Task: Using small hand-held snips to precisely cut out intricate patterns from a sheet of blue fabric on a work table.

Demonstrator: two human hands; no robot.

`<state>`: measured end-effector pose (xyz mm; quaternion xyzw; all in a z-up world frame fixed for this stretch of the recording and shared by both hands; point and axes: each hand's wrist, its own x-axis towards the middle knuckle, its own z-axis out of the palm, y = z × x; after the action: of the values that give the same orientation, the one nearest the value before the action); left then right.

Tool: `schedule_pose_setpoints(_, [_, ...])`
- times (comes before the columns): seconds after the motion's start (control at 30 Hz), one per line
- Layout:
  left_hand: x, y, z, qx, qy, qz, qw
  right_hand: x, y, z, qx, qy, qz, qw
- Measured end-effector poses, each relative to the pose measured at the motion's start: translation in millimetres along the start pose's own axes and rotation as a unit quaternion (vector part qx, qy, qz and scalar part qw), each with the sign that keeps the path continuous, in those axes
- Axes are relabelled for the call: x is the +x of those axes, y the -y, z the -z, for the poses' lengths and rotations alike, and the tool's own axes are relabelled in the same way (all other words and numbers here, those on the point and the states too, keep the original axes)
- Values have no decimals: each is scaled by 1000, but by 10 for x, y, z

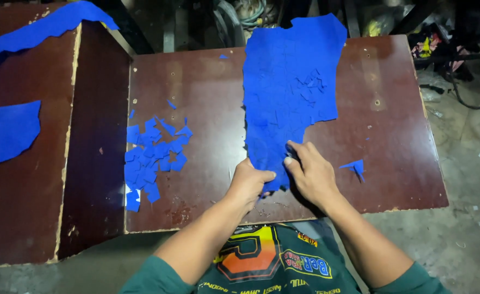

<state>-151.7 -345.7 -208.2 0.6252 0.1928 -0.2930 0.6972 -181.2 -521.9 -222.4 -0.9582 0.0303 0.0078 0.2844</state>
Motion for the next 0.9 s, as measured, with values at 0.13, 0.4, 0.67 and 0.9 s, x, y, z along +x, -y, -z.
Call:
schedule_pose_setpoints(0.13, [254,224,15,41,20,29,999,118,-24,64,95,-1,2,996])
schedule_pose_setpoints(0.4, [27,-237,-33,-27,-29,-20,999,-204,-133,197,365,-87,-118,919])
schedule_pose_setpoints(0.67, [123,51,-63,-113,-19,-12,993,-588,49,-165,568,78,-295,765])
schedule_pose_setpoints(0.9, [634,303,-55,-156,-51,-15,986,-424,156,-21,606,-36,-221,763])
